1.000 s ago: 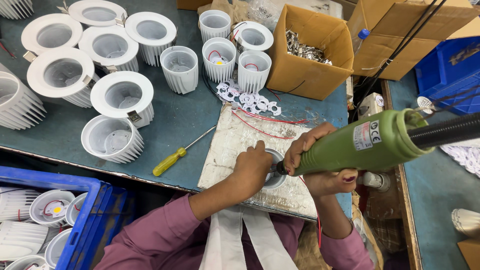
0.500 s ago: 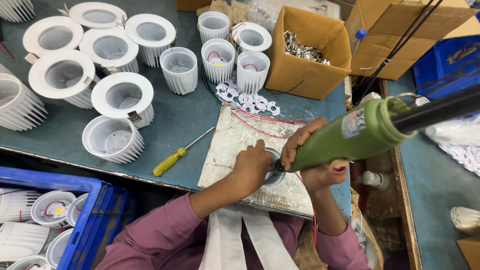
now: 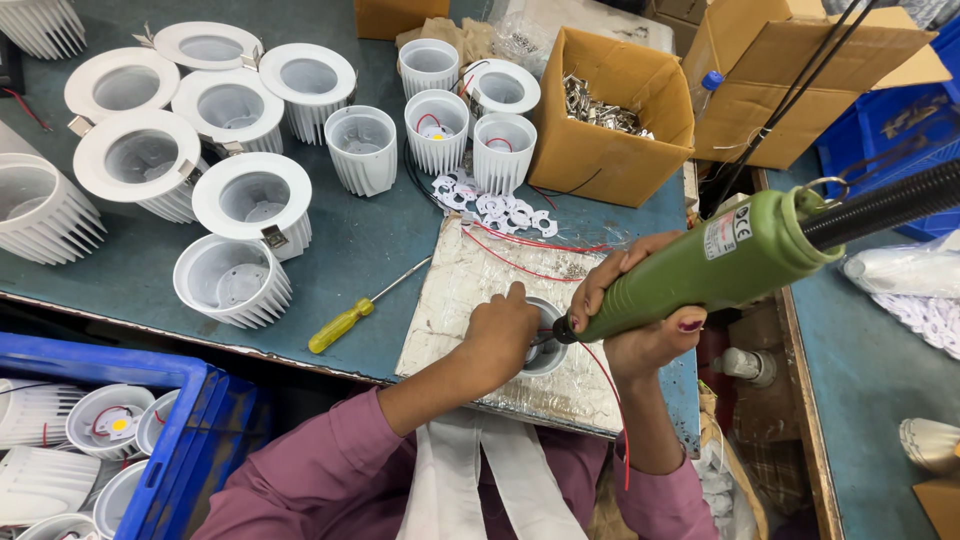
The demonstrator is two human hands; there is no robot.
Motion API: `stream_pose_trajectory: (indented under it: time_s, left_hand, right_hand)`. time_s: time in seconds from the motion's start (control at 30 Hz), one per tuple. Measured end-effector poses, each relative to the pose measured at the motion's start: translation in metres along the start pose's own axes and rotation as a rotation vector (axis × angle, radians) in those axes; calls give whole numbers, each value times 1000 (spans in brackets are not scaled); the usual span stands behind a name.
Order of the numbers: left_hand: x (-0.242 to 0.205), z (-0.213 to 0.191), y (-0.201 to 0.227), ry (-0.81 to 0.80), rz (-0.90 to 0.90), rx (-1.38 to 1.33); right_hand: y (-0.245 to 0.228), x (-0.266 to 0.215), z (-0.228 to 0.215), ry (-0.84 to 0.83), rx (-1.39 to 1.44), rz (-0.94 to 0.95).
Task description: The person assembles LED light fixtures by inserting LED modules into white heat-sink housings, connecting red and black wires, and using a green heat gun to secure components. The person handles multiple housings and wires, placing finished units aside.
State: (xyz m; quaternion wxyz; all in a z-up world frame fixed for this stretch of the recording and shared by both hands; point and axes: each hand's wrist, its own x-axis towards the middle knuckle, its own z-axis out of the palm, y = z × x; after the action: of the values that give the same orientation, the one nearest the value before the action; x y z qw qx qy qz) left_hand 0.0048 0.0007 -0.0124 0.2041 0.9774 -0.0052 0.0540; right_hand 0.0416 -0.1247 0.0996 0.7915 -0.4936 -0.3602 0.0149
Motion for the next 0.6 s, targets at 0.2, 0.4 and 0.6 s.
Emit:
stream_pose_trajectory:
  time_s: [0.2,0.4,0.6]
  left_hand:
    - [3,2,-1,-20,-17,8]
    - [1,-2,1,-38,-25,11]
    - [-3,-19,4,-76,-17,33]
  right_hand:
    - [7,-2,-5,-50,5,-12]
    - [1,1,-7,-73,20,-1]
    - [-21,22,-23,-76,96,-114]
